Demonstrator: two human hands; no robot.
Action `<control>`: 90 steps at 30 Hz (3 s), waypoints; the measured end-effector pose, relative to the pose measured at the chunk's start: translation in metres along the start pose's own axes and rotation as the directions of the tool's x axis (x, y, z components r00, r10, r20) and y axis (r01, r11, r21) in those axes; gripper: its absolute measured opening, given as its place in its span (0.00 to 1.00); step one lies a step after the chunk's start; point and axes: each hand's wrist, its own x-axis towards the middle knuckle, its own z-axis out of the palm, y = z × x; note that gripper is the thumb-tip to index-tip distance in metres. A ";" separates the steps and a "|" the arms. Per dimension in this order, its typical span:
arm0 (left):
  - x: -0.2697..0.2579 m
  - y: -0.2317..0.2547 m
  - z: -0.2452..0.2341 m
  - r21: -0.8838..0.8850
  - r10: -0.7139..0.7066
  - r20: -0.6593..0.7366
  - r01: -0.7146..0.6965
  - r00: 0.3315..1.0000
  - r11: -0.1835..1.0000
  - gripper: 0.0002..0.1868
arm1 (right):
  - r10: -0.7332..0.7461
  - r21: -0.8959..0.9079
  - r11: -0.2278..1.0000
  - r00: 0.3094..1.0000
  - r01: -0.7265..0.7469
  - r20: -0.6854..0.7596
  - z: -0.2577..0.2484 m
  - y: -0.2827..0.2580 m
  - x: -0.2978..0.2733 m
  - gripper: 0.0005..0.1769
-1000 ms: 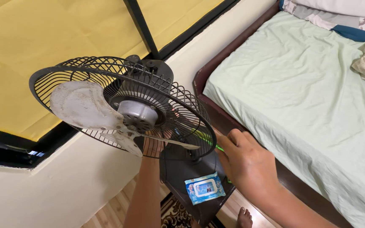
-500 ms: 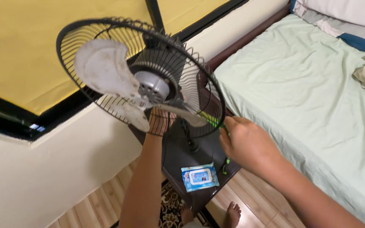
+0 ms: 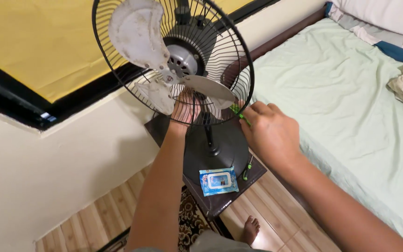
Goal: The person disassembles a black standing fan using a green screwdriver. They remove the front grille, unscrew the neck, and detach the fan head from the stand, placing the head on the floor.
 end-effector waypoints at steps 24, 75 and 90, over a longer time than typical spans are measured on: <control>0.002 0.006 0.002 0.316 0.195 0.096 -0.215 0.976 0.924 0.23 | 0.307 0.310 0.867 0.909 -0.390 0.284 0.007 -0.007 0.005 0.18; -0.421 0.104 -0.148 0.541 -0.613 0.372 0.699 -0.698 -0.467 0.30 | 0.291 0.362 0.810 0.851 -0.462 0.437 0.034 -0.010 0.001 0.17; -0.675 0.006 -0.401 0.792 -0.779 0.491 0.572 -0.390 0.213 0.34 | 0.097 0.340 0.661 0.526 -0.669 0.845 0.281 -0.195 -0.261 0.16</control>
